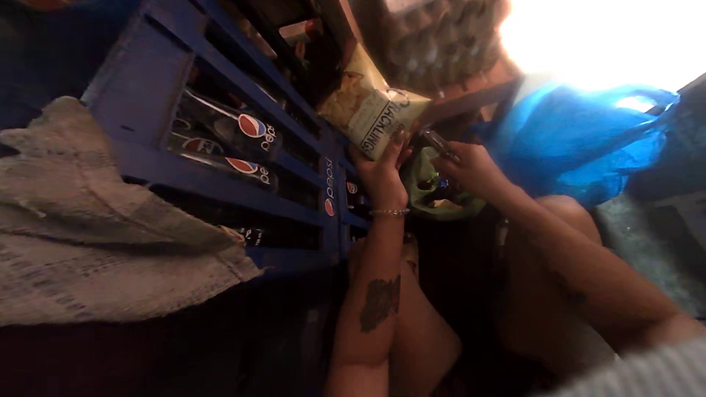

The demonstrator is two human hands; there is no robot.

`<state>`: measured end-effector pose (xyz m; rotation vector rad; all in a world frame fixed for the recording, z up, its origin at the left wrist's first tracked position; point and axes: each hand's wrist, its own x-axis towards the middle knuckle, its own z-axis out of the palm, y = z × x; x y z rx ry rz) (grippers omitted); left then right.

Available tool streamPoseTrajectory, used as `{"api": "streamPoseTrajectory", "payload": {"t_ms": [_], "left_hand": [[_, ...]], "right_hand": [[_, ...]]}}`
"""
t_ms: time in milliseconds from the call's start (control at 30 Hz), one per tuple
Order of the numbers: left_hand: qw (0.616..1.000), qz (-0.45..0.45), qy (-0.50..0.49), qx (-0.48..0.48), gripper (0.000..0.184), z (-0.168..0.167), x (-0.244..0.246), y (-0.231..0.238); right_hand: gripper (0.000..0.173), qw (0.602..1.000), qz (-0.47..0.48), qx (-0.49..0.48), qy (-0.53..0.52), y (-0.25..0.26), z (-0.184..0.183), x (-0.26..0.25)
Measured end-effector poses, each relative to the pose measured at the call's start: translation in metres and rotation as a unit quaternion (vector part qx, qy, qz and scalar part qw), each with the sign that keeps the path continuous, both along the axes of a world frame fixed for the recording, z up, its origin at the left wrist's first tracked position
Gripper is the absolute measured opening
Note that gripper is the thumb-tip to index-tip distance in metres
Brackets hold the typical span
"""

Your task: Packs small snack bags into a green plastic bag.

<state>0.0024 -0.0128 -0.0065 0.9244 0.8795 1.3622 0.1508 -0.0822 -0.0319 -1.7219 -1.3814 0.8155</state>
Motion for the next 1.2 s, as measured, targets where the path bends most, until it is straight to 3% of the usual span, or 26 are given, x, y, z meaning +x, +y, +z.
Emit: {"api": "streamPoseTrajectory", "payload": {"t_ms": [233, 467, 800, 1200], "left_hand": [[1.0, -0.015, 0.007, 0.021, 0.066, -0.004, 0.005, 0.0], [0.997, -0.034, 0.007, 0.069, 0.076, -0.01, 0.007, 0.001], [0.989, -0.099, 0.07, 0.081, 0.074, -0.015, 0.004, 0.0], [0.99, -0.099, 0.069, 0.07, 0.076, -0.015, 0.005, 0.001]], "right_hand": [[0.032, 0.999, 0.009, -0.012, -0.031, 0.004, 0.0, 0.002], [0.034, 0.998, 0.018, 0.015, -0.053, 0.004, -0.001, 0.001], [0.034, 0.998, 0.002, -0.009, -0.069, 0.003, 0.001, 0.005], [0.034, 0.998, 0.007, -0.002, -0.068, 0.003, 0.002, 0.004]]}}
